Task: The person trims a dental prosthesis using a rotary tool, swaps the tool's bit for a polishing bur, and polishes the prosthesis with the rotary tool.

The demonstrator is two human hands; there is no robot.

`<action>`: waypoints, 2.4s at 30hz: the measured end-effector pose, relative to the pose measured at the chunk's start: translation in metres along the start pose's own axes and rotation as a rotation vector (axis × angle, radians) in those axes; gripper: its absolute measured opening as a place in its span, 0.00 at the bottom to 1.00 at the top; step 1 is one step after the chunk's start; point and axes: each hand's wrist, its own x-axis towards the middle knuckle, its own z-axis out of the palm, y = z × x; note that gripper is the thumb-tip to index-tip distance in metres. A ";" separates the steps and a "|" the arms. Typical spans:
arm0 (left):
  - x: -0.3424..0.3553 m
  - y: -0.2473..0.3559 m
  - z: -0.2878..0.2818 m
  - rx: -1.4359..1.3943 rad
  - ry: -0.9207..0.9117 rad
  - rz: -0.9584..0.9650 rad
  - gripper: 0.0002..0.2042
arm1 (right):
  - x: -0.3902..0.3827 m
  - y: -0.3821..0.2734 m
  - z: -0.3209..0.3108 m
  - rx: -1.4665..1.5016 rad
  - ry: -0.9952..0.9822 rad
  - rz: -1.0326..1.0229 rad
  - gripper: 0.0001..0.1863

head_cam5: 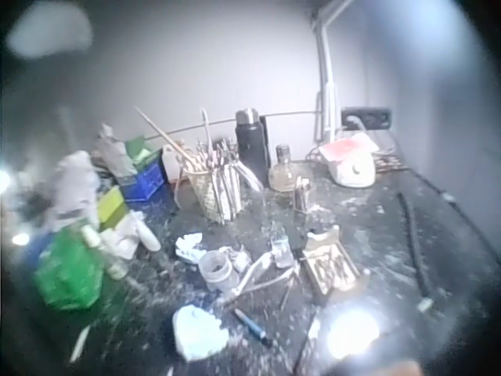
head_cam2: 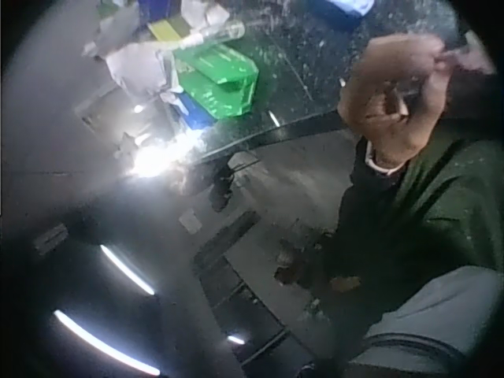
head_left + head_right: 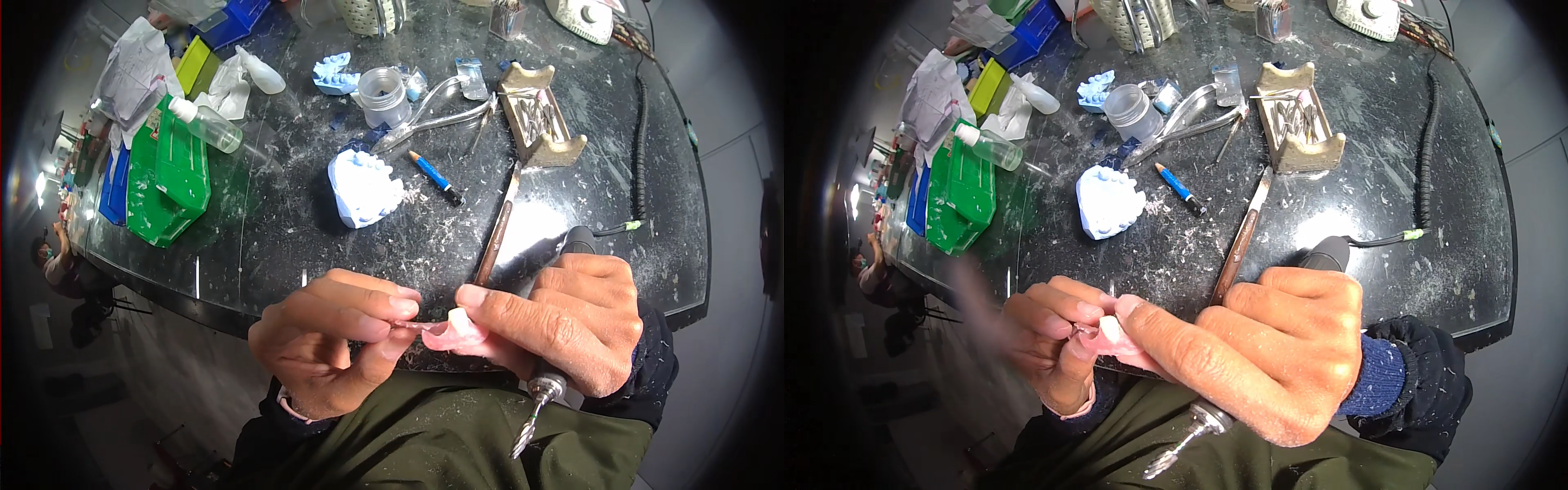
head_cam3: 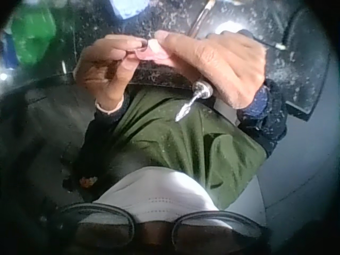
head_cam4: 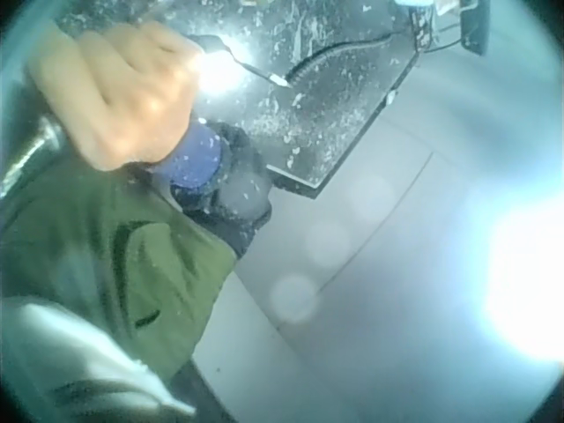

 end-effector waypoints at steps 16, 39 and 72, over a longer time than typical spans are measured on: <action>-0.006 0.012 0.006 -0.161 -0.228 -0.078 0.19 | 0.000 0.005 -0.015 -0.091 -0.139 -0.046 0.12; -0.002 0.011 0.012 -0.235 -0.186 -0.115 0.15 | 0.004 0.001 -0.005 -0.112 -0.108 -0.045 0.20; -0.005 0.014 -0.036 0.779 -0.129 0.161 0.11 | -0.019 -0.020 -0.069 0.778 0.334 0.314 0.33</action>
